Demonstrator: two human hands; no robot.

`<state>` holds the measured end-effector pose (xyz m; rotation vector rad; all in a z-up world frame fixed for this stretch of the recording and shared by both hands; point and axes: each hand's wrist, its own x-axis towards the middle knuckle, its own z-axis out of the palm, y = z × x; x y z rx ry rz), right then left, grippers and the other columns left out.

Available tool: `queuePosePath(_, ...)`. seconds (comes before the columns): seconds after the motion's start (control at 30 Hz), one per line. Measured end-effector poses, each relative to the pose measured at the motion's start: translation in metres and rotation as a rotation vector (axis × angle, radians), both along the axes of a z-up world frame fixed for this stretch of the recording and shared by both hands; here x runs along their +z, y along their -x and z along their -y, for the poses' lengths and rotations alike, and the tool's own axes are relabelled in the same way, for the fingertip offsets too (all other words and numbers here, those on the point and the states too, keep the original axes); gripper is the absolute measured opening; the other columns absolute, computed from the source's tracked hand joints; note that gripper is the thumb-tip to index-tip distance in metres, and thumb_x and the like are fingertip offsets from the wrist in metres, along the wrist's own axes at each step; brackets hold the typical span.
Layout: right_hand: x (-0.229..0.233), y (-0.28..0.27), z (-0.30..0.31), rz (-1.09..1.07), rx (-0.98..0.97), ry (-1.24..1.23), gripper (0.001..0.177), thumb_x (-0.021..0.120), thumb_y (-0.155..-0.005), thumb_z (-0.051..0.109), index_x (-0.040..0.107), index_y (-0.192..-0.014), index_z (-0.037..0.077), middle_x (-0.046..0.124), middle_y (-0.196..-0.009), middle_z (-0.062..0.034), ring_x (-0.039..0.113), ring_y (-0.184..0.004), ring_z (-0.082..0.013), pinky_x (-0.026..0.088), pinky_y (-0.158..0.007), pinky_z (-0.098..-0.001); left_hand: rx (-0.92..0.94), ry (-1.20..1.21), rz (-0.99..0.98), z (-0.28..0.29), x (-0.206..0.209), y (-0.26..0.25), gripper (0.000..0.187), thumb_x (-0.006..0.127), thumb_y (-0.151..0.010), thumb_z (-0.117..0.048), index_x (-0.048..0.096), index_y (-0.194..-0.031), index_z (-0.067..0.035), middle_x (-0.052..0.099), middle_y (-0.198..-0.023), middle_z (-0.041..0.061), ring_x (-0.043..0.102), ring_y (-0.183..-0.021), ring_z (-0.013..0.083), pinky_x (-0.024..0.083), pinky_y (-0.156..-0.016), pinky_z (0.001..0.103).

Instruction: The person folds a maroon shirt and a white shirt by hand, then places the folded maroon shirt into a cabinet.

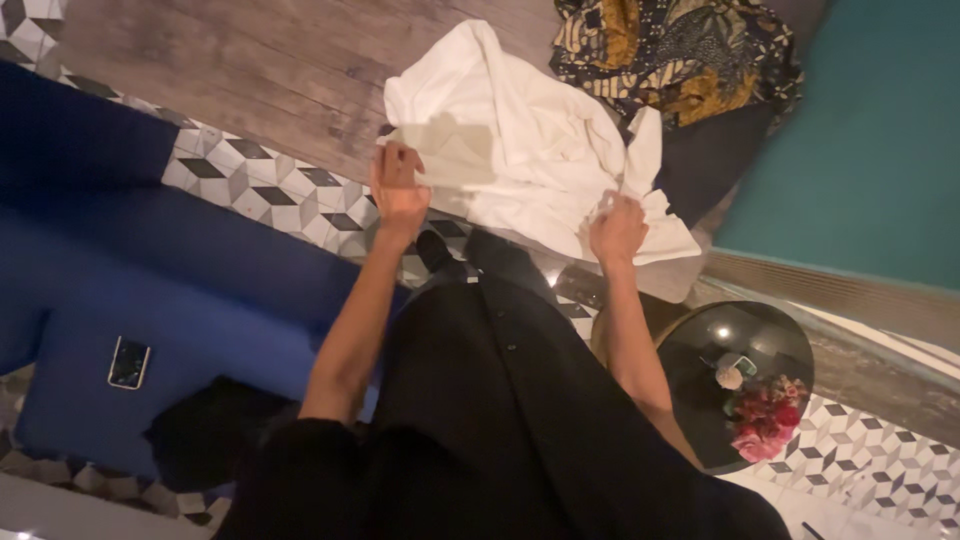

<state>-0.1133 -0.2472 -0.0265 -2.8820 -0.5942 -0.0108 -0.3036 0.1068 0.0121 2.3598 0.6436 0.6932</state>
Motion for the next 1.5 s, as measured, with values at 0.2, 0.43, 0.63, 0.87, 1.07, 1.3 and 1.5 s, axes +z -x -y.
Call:
queuePosePath(0.2, 0.037, -0.001, -0.080, -0.047, 0.025, -0.048, 0.051, 0.072, -0.092, 0.022, 0.057, -0.141, 0.015, 0.062, -0.127, -0.0171, 0.054, -0.127, -0.0370, 0.046, -0.099, -0.0532, -0.072, -0.118, 0.064, 0.016, -0.025, 0.037, 0.015, 0.068, -0.078, -0.001, 0.061, -0.089, -0.008, 0.058, -0.144, 0.013, 0.044, -0.141, 0.0365, 0.043, -0.100, 0.050)
queuePosePath(0.43, 0.014, -0.022, -0.130, -0.095, 0.078, -0.034, 0.089, 0.080, -0.079, 0.030, 0.029, -0.150, 0.011, 0.052, -0.134, -0.0272, 0.056, -0.114, -0.0445, 0.051, -0.085, -0.0549, -0.165, 0.105, -0.245, 0.030, -0.026, 0.056, 0.052, 0.081, -0.069, -0.018, 0.062, -0.117, -0.010, 0.057, -0.144, 0.008, 0.040, -0.145, 0.0332, 0.039, -0.099, 0.056)
queuePosePath(0.63, -0.005, -0.054, -0.126, -0.243, 0.003, -0.089, 0.065, 0.069, -0.087, 0.026, 0.045, -0.144, 0.006, 0.071, -0.108, -0.0186, 0.068, -0.097, -0.0397, 0.053, -0.081, -0.0527, -0.114, 0.108, -0.357, 0.030, 0.000, 0.039, 0.074, 0.082, -0.062, -0.017, 0.063, -0.133, -0.014, 0.057, -0.108, 0.012, 0.048, -0.116, 0.0326, 0.025, -0.108, 0.067)
queuePosePath(0.87, 0.001, -0.157, -0.138, -0.262, -0.036, -0.536, 0.030, 0.057, -0.089, 0.011, 0.069, -0.115, 0.005, 0.073, -0.085, -0.0156, 0.075, -0.076, -0.0277, 0.058, -0.074, -0.0401, -0.042, -0.060, -0.251, 0.020, -0.022, -0.012, 0.026, 0.070, -0.076, -0.003, 0.070, -0.097, -0.018, 0.055, -0.101, 0.004, 0.050, -0.119, 0.0289, 0.027, -0.113, 0.060)
queuePosePath(1.07, 0.058, -0.185, -0.146, -0.099, 0.093, -0.499, 0.036, 0.078, -0.089, 0.017, 0.059, -0.118, 0.007, 0.063, -0.108, -0.0145, 0.067, -0.096, -0.0300, 0.054, -0.084, -0.0397, -0.106, -0.028, -0.342, 0.004, 0.005, -0.026, 0.027, 0.069, -0.066, -0.008, 0.071, -0.093, -0.013, 0.056, -0.109, 0.013, 0.047, -0.119, 0.0353, 0.025, -0.110, 0.062)
queuePosePath(1.3, 0.057, -0.177, -0.090, 0.055, -0.287, -0.121, 0.064, 0.083, -0.091, 0.033, 0.049, -0.144, 0.024, 0.044, -0.149, -0.0135, 0.039, -0.142, -0.0369, 0.037, -0.107, -0.0674, 0.022, 0.132, -0.588, 0.009, 0.017, -0.036, 0.036, 0.073, -0.093, -0.042, 0.073, -0.106, -0.008, 0.052, -0.143, 0.013, 0.035, -0.148, 0.0352, 0.010, -0.125, 0.070)
queuePosePath(1.5, 0.074, -0.198, -0.084, -0.490, -0.559, -0.075, 0.123, 0.088, -0.071, 0.068, 0.010, -0.163, 0.049, -0.030, -0.165, -0.0227, -0.026, -0.152, -0.0491, 0.000, -0.105, -0.0881, 0.014, -0.019, -0.286, 0.012, -0.025, -0.105, 0.066, 0.068, -0.097, -0.040, 0.048, -0.155, -0.015, 0.030, -0.167, 0.018, 0.014, -0.154, 0.0498, 0.004, -0.114, 0.081)
